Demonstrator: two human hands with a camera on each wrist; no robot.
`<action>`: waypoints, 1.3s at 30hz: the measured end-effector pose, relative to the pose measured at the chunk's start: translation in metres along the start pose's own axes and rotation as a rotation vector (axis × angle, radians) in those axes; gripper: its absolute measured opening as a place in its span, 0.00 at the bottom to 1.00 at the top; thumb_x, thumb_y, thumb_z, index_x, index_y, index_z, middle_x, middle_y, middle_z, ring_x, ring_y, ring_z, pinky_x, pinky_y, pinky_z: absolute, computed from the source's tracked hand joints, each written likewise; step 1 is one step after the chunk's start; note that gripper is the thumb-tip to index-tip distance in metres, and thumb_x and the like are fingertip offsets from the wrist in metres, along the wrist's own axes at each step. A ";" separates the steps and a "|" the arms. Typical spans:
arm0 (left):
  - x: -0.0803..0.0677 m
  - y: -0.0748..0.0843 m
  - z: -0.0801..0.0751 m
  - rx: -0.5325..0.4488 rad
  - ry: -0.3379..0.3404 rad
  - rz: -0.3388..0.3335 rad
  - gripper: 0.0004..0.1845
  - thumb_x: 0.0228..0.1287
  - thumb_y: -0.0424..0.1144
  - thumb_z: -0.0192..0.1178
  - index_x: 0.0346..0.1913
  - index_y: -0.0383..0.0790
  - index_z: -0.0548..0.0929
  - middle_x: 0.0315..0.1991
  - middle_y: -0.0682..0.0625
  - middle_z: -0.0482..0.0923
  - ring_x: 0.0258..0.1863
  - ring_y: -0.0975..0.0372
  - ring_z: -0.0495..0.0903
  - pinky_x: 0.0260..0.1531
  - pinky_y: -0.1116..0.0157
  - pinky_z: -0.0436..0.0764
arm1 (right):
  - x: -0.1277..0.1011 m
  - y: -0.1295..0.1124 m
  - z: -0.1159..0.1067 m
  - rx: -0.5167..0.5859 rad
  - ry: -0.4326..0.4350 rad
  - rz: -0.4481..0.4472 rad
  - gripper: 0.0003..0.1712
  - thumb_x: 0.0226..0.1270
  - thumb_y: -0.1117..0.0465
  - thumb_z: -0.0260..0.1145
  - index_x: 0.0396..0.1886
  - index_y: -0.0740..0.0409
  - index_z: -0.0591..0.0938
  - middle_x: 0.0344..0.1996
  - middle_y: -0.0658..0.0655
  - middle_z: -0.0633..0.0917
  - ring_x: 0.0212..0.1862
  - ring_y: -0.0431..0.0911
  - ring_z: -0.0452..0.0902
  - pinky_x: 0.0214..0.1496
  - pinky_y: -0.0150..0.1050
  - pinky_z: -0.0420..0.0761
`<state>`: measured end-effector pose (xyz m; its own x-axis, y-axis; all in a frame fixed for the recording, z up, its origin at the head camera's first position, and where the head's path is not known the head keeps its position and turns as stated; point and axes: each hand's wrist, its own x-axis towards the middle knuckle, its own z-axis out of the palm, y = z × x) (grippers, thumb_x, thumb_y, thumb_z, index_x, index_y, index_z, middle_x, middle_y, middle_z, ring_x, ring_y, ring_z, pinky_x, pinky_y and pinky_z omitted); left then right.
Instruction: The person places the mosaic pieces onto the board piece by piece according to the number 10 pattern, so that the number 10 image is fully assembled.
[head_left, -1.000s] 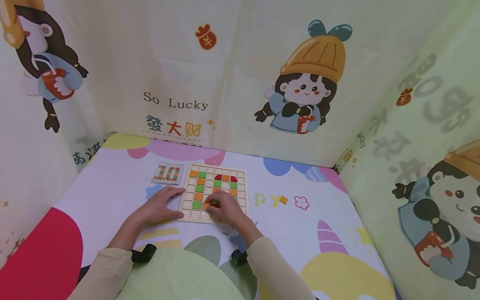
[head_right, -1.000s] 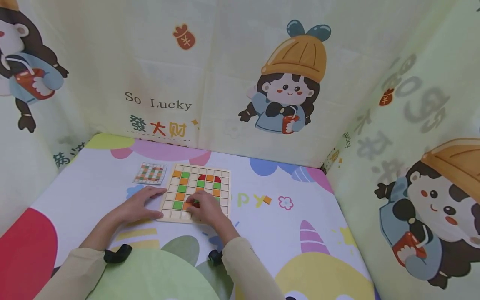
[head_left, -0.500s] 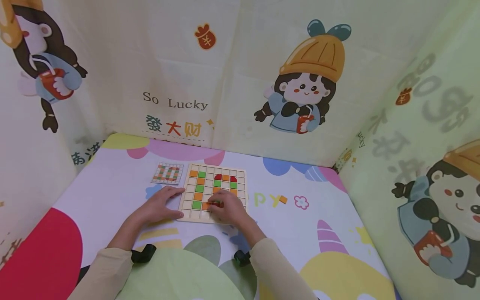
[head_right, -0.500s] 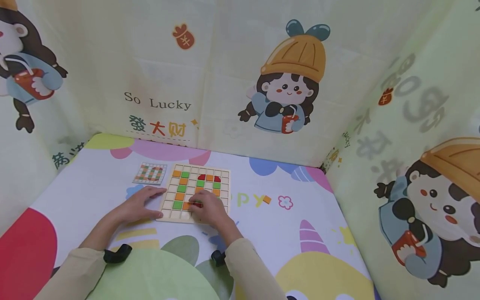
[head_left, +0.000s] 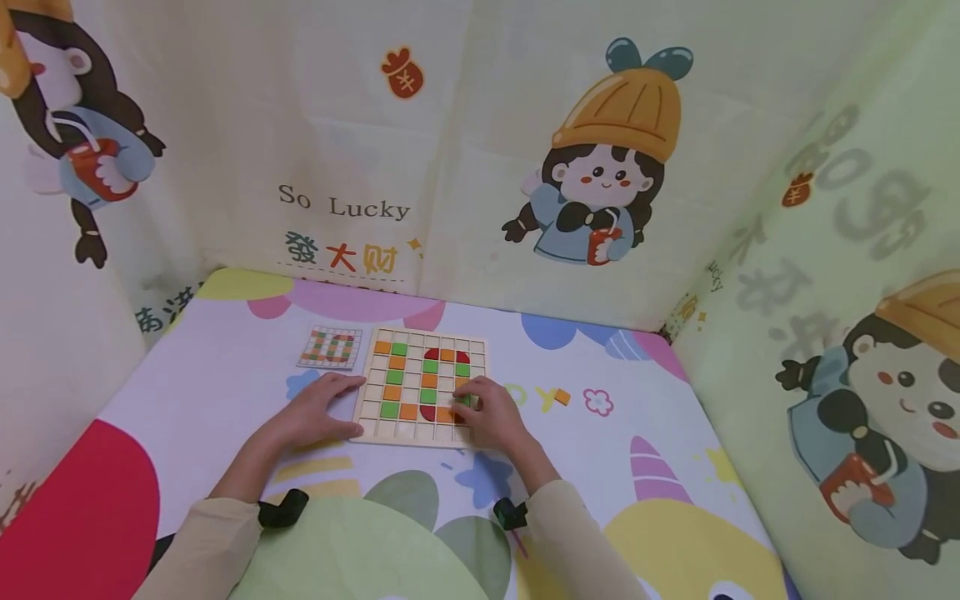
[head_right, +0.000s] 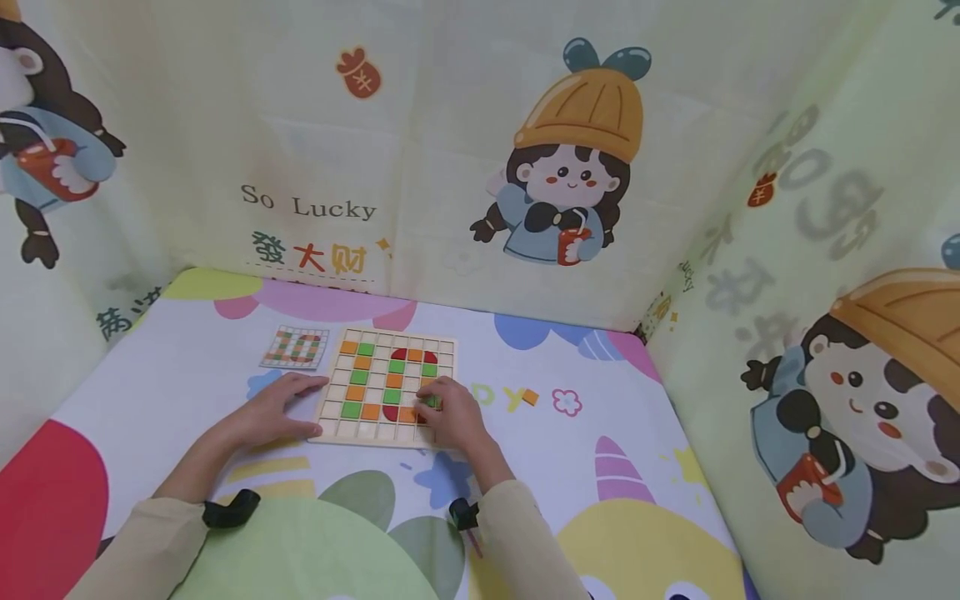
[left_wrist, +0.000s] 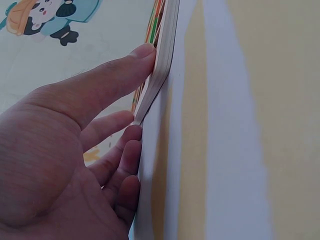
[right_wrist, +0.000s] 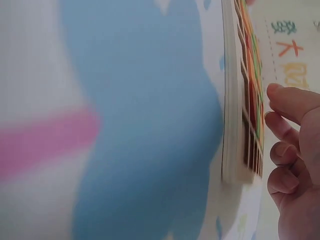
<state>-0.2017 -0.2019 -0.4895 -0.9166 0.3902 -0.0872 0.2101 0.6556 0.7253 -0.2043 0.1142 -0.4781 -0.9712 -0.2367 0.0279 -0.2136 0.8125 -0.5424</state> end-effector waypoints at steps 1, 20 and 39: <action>0.000 0.000 0.000 -0.002 0.001 0.000 0.44 0.51 0.51 0.73 0.71 0.44 0.66 0.67 0.37 0.63 0.65 0.42 0.63 0.62 0.40 0.66 | -0.001 0.003 -0.002 0.003 0.009 0.000 0.11 0.62 0.51 0.70 0.43 0.46 0.87 0.45 0.46 0.83 0.39 0.42 0.73 0.39 0.33 0.76; -0.002 -0.003 0.001 -0.015 0.007 0.007 0.45 0.51 0.50 0.73 0.71 0.43 0.66 0.68 0.36 0.62 0.66 0.42 0.62 0.62 0.40 0.66 | -0.029 0.064 -0.033 0.063 0.137 0.177 0.11 0.59 0.58 0.72 0.43 0.50 0.86 0.42 0.50 0.83 0.34 0.43 0.71 0.33 0.32 0.73; -0.001 -0.005 0.002 -0.024 0.004 0.021 0.44 0.51 0.51 0.73 0.71 0.44 0.66 0.68 0.38 0.62 0.67 0.42 0.62 0.63 0.41 0.66 | -0.047 0.125 -0.082 -0.070 0.231 0.285 0.16 0.60 0.62 0.70 0.48 0.61 0.84 0.49 0.63 0.81 0.48 0.56 0.75 0.53 0.50 0.75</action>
<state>-0.2007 -0.2044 -0.4938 -0.9135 0.4008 -0.0690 0.2210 0.6317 0.7431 -0.1936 0.2708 -0.4781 -0.9892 0.1242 0.0776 0.0696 0.8647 -0.4974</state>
